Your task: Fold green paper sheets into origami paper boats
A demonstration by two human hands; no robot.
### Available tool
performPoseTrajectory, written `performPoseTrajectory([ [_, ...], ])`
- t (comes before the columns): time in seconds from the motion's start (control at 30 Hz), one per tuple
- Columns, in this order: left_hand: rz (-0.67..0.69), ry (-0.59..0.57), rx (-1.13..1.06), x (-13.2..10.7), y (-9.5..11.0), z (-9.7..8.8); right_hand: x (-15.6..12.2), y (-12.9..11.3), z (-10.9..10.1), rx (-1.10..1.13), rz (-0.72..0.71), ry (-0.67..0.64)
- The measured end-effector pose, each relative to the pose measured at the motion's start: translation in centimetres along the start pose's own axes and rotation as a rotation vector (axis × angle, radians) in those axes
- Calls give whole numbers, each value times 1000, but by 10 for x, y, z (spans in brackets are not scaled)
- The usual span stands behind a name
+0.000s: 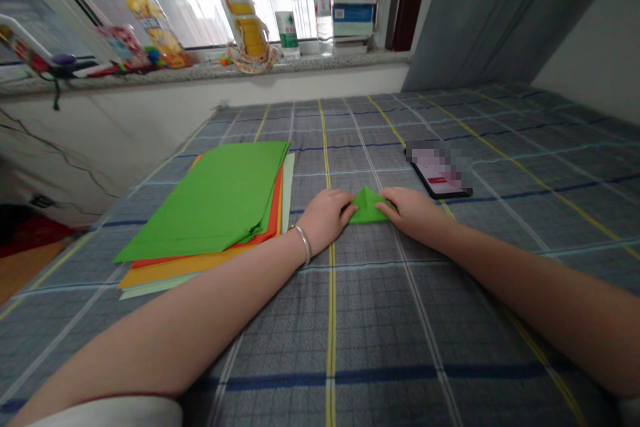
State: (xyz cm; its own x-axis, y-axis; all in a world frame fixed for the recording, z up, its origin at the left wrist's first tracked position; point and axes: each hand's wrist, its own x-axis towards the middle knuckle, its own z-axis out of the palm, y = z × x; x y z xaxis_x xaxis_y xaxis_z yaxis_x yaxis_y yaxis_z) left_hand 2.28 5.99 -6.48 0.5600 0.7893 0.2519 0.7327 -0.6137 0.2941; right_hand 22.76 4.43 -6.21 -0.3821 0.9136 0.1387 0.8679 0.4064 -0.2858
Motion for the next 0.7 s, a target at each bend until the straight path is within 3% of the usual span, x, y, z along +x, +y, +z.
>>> performPoseTrajectory([
  [0.2,-24,-11,77,0,0,2,1,0,4,-70,17,16],
  [0.4,-85,15,12,0,1,2,0,2,8,14,-49,98],
  [0.7,-64,-36,84,-4,3,-2,-1,-4,0,-73,-32,44],
])
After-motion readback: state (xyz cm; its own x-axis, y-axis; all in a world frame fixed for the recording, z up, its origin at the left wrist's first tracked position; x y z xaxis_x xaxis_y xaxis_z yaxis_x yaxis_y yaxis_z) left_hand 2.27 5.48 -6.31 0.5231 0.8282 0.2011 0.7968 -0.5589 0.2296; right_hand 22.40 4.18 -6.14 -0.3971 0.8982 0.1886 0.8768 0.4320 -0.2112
